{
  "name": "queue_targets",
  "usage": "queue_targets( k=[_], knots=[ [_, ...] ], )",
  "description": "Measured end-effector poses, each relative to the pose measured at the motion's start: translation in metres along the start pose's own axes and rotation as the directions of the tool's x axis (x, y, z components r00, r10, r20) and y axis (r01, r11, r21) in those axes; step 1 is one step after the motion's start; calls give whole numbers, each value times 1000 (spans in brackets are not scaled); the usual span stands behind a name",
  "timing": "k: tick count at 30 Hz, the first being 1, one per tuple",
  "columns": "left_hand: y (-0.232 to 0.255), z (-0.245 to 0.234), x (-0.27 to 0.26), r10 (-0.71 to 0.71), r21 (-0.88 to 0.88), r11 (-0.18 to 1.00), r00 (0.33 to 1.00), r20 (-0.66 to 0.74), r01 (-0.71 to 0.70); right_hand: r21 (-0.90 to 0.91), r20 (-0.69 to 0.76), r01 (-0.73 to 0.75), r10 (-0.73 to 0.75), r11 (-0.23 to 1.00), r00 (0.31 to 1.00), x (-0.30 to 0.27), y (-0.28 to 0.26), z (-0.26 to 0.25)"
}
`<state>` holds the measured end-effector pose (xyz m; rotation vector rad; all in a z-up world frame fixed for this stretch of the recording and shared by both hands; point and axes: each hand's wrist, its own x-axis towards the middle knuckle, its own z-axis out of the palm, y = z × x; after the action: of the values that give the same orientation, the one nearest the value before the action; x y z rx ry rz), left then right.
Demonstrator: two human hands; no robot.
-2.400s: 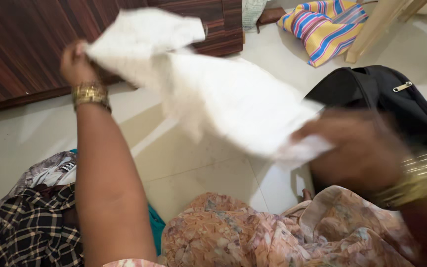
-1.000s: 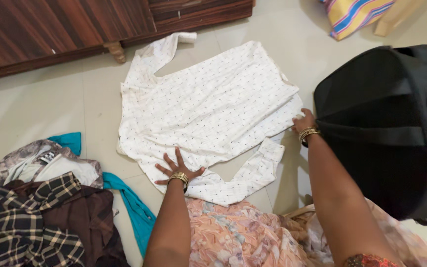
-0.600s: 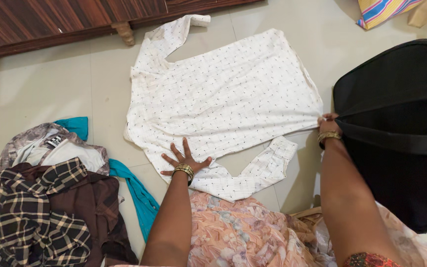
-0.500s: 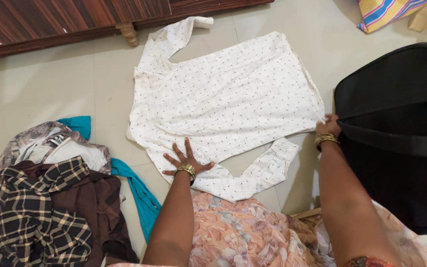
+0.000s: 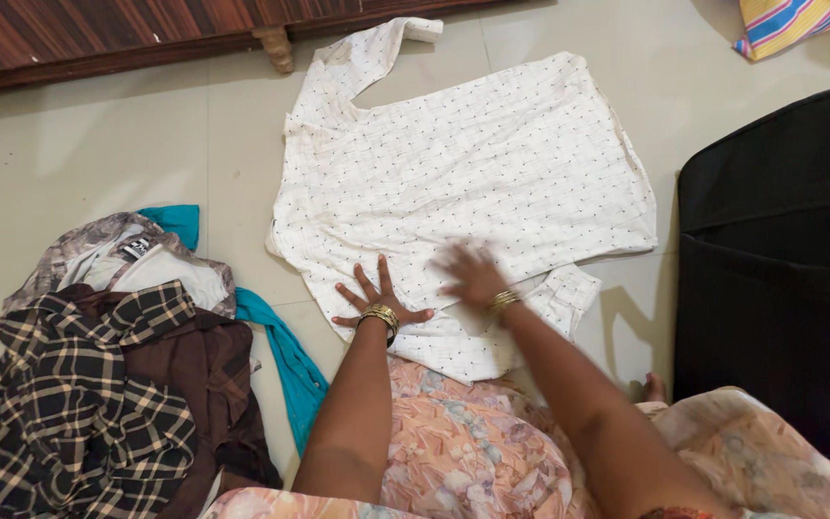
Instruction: The person buttons a white shirt and folds it by hand on the floor near a bag.
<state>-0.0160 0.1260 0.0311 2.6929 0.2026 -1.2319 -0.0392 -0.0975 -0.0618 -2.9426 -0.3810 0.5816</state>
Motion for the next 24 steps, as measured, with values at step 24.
queue_targets(
  k=[24],
  knots=[
    [-115, 9, 33, 391, -145, 879, 860, -327, -454, 591, 317, -538, 440, 601, 840, -281, 131, -34]
  ],
)
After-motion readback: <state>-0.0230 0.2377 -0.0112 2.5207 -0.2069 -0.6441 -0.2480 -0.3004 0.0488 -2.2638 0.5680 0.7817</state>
